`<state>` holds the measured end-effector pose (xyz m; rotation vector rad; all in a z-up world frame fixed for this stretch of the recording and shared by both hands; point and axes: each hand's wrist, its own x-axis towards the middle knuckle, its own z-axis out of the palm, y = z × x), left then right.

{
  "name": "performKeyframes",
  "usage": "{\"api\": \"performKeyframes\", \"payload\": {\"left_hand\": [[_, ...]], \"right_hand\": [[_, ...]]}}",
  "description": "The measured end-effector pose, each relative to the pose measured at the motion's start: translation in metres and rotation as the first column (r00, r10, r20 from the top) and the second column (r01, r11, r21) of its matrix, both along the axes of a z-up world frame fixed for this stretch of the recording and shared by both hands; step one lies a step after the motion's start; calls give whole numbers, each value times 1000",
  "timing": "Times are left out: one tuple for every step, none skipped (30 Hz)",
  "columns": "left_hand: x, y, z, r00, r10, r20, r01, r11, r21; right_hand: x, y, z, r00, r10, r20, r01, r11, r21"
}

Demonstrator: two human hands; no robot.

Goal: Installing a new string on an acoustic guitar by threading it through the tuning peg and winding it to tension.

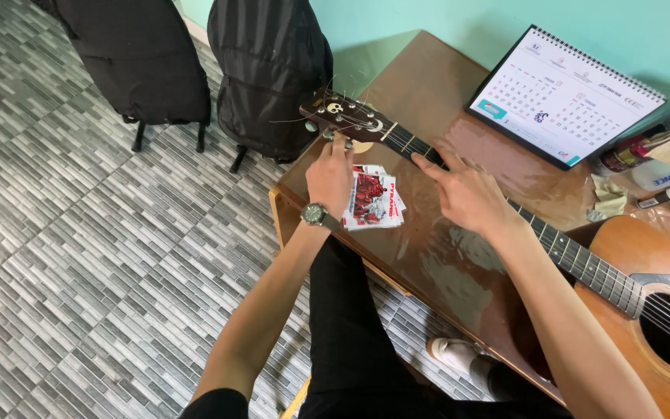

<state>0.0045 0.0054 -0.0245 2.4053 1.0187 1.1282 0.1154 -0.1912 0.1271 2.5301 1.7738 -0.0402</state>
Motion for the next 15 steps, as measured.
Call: {"api": "performKeyframes", "payload": {"left_hand": [[3, 2, 0, 1000, 1, 1, -1, 1000, 1], [7, 5, -1, 1000, 15, 5, -15, 994, -104], [11, 6, -1, 1000, 26, 10, -23, 978, -207], [17, 9, 0, 1000, 23, 12, -20, 979, -204], [22, 11, 0, 960, 42, 277, 153, 750, -644], [28, 12, 1, 859, 187, 476, 400, 335, -853], [29, 14, 0, 860, 188, 475, 398, 335, -854], [29, 15, -1, 878, 220, 425, 344, 327, -880], [30, 17, -2, 893, 251, 374, 288, 319, -903], [27, 17, 1, 894, 250, 373, 287, 320, -903], [22, 15, 2, 890, 190, 414, 321, 385, -866], [18, 14, 4, 884, 126, 451, 356, 444, -822], [18, 18, 1, 884, 127, 450, 356, 442, -823], [17, 22, -2, 786, 283, 549, 558, 55, -828], [16, 27, -4, 691, 467, 552, 711, -303, -634]], "right_hand": [[-2, 0, 3, 1000, 1, 1, -1, 1000, 1], [-5, 1, 6, 1000, 1, -13, -1, 1000, 1], [-7, 0, 9, 1000, -4, -26, 4, 1000, 2], [-7, 1, 9, 1000, -7, -24, 7, 1000, 5], [-8, 2, 10, 1000, -10, -22, 10, 1000, 4], [-9, 2, 10, 1000, -13, -20, 13, 1000, 3], [-9, 2, 10, 1000, -13, -21, 13, 1000, 3], [-9, 1, 9, 1000, -12, -18, 12, 1000, 6], [-8, 0, 9, 1000, -11, -15, 11, 1000, 10], [-9, 1, 10, 1000, -11, -17, 11, 1000, 12], [-10, 1, 11, 1000, -17, -24, 18, 1000, 12], [-11, 0, 11, 999, -24, -31, 24, 1000, 12], [-11, 0, 11, 999, -24, -31, 25, 1000, 10], [-11, 0, 12, 999, -23, -44, 23, 1000, 11], [-12, 0, 12, 998, -23, -59, 24, 1000, 14]]}}
